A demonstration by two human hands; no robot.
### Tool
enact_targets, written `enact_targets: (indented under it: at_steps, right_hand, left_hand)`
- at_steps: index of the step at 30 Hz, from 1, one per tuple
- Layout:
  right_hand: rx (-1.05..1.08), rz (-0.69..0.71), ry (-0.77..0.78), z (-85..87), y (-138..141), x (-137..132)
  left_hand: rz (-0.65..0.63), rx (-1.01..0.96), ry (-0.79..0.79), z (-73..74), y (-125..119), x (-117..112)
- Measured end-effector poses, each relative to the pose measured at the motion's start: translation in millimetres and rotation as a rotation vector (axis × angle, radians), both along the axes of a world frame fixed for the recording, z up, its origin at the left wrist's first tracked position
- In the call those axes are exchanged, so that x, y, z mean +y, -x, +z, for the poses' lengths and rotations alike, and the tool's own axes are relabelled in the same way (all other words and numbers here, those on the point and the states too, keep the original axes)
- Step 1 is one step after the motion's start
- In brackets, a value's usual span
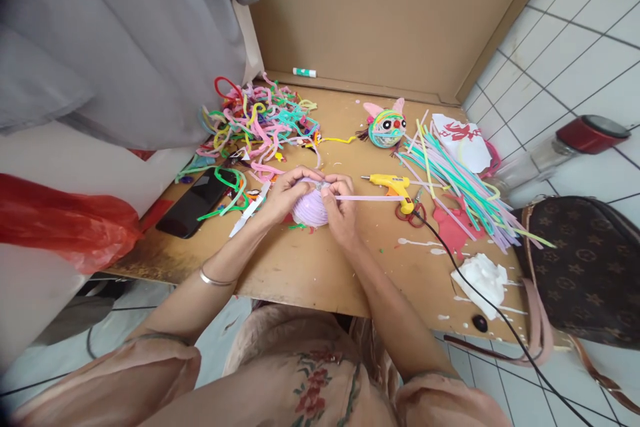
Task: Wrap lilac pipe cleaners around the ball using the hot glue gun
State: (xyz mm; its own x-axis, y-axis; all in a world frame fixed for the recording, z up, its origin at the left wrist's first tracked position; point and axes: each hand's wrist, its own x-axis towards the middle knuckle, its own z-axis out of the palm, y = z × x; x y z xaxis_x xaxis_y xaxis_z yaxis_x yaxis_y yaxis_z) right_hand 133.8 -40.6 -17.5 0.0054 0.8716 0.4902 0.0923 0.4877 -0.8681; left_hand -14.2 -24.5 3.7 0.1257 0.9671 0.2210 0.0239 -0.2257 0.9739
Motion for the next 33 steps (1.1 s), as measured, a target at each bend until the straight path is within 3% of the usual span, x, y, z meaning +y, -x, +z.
enact_targets:
  at_steps: [21,33]
  right_hand:
    - [-0.021,-0.039,0.001,3.1,5.3,-3.8]
    - [-0.11,-0.037,-0.114,2.2,4.6,-6.0]
  left_hand:
    - [0.006,0.017,-0.023,1.1,0.2,-4.8]
    - [0.01,0.037,-0.062,1.8,-1.1,-6.8]
